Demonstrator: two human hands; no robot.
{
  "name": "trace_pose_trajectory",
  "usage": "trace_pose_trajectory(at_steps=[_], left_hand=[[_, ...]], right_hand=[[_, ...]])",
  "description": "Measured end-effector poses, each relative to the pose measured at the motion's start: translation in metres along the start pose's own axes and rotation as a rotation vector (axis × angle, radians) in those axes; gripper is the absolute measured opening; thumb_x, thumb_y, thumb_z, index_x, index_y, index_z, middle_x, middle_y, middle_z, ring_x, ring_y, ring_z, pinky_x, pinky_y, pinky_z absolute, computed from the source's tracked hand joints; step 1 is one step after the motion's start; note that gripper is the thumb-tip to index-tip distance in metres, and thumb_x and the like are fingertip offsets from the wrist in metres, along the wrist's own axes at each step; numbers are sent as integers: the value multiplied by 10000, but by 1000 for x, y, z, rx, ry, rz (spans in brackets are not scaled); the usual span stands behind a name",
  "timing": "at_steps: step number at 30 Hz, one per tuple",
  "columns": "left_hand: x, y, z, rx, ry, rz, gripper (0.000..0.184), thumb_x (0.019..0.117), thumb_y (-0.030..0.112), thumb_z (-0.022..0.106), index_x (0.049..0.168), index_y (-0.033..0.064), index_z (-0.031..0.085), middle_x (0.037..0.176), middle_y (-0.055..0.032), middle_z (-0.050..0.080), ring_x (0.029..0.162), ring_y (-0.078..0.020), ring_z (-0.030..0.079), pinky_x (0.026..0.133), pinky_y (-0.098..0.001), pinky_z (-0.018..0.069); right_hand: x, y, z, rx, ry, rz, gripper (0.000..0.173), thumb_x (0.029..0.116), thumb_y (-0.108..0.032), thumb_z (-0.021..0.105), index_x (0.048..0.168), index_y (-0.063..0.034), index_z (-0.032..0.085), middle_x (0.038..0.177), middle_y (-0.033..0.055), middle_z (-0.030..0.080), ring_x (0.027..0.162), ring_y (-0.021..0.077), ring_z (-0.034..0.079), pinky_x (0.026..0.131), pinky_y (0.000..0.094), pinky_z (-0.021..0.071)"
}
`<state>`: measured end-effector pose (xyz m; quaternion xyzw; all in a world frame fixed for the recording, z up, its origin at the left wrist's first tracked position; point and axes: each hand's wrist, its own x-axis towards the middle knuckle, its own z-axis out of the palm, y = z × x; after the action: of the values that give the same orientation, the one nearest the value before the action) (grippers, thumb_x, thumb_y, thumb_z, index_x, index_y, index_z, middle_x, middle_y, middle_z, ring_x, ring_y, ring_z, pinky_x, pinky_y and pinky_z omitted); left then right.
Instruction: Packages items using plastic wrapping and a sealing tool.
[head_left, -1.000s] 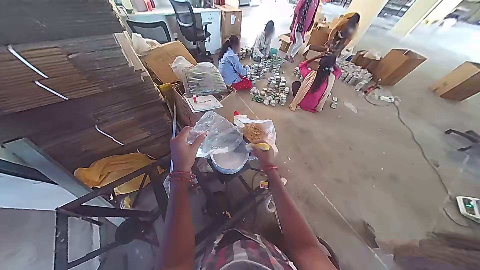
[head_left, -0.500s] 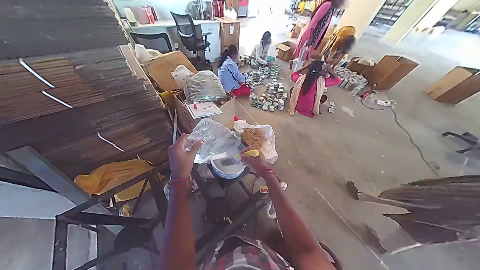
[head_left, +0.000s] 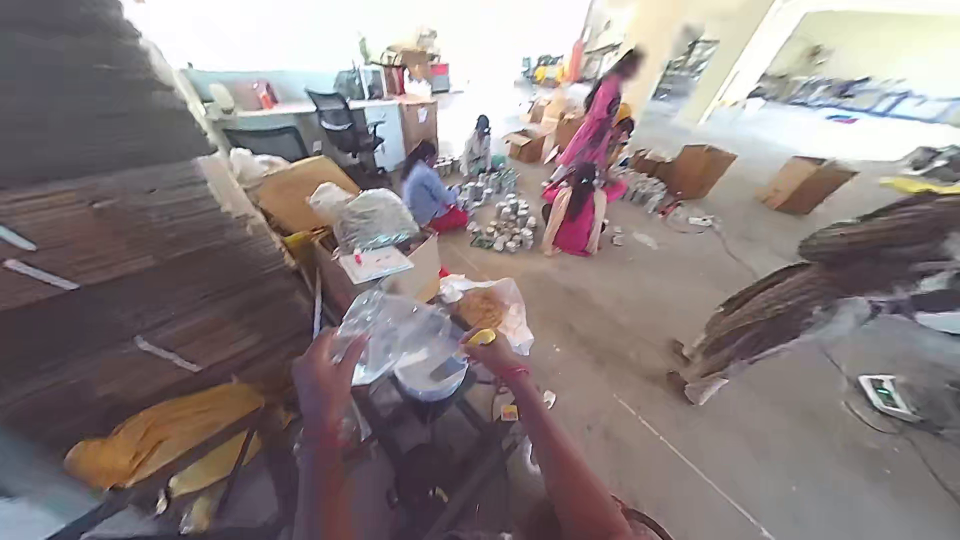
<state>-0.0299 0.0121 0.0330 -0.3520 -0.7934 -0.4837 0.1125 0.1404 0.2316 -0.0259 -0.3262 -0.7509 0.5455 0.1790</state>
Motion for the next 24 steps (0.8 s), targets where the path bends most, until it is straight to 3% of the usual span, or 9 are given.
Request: trace_pose_trajectory(at_steps=[2,4,5,7,9,11,16,21,24], left_hand=[[-4,1,3,6,18,6,421,939,227,727,1140,-135,653,1002,-335,692,952,-465,690,887,-639,503],[-6,2,6,-1,21,-10,414,934,216,734,1122,-143,650,984,-349,681,925,-473,682,863,-650,492],[-8,2,6,-8,16,-20,416,937,226,729,1120,-138,648,977,-345,678,915,-466,677,853,-648,492],[-7,1,8,-26,18,-10,437,939,255,713,1117,-138,647,970,-344,676,898,-453,672,831,-635,493],[-8,-2,9,-44,29,4,459,939,272,702,1121,-146,648,990,-347,676,909,-438,674,844,-616,498],[-10,-4,8,-61,37,-4,450,943,260,699,1123,-148,642,1007,-344,676,932,-417,673,864,-590,500],[-10,-4,10,-77,62,-17,408,933,207,717,1108,-155,647,1012,-334,679,941,-358,670,883,-522,504],[-7,-6,14,-81,42,-26,397,932,200,720,1133,-135,652,1034,-326,682,968,-370,670,900,-550,497],[-6,-5,17,-72,48,-26,416,929,222,725,1138,-130,654,1034,-328,684,981,-395,672,905,-579,490]], right_hand=[[6,-1,0,-88,97,-61,191,921,-144,720,1072,-27,735,971,105,733,814,177,696,786,396,584],[11,2,13,-147,132,-157,216,932,-162,713,1094,-23,740,1055,150,738,995,264,698,930,502,537],[11,7,21,-153,125,-205,232,935,-173,713,1101,-13,738,1070,171,738,1024,296,701,951,532,531],[6,11,29,-98,52,-211,249,946,-185,718,1114,-1,733,1069,178,732,957,276,712,909,493,561],[-3,12,21,31,-13,-119,232,953,-148,720,1114,19,711,1008,163,719,818,217,704,796,402,600],[-10,13,6,81,-19,-47,214,947,-130,715,1100,19,705,952,147,716,760,196,689,748,385,594],[-7,15,-5,-16,210,-63,210,934,-174,715,1072,-18,739,1018,148,730,944,244,689,892,472,539],[-10,23,0,29,40,-114,210,917,-102,720,1094,10,716,1038,151,713,860,209,682,812,410,573],[-17,14,-18,-53,113,-64,197,913,-137,721,1066,-13,732,1034,136,722,938,225,682,883,448,546]])
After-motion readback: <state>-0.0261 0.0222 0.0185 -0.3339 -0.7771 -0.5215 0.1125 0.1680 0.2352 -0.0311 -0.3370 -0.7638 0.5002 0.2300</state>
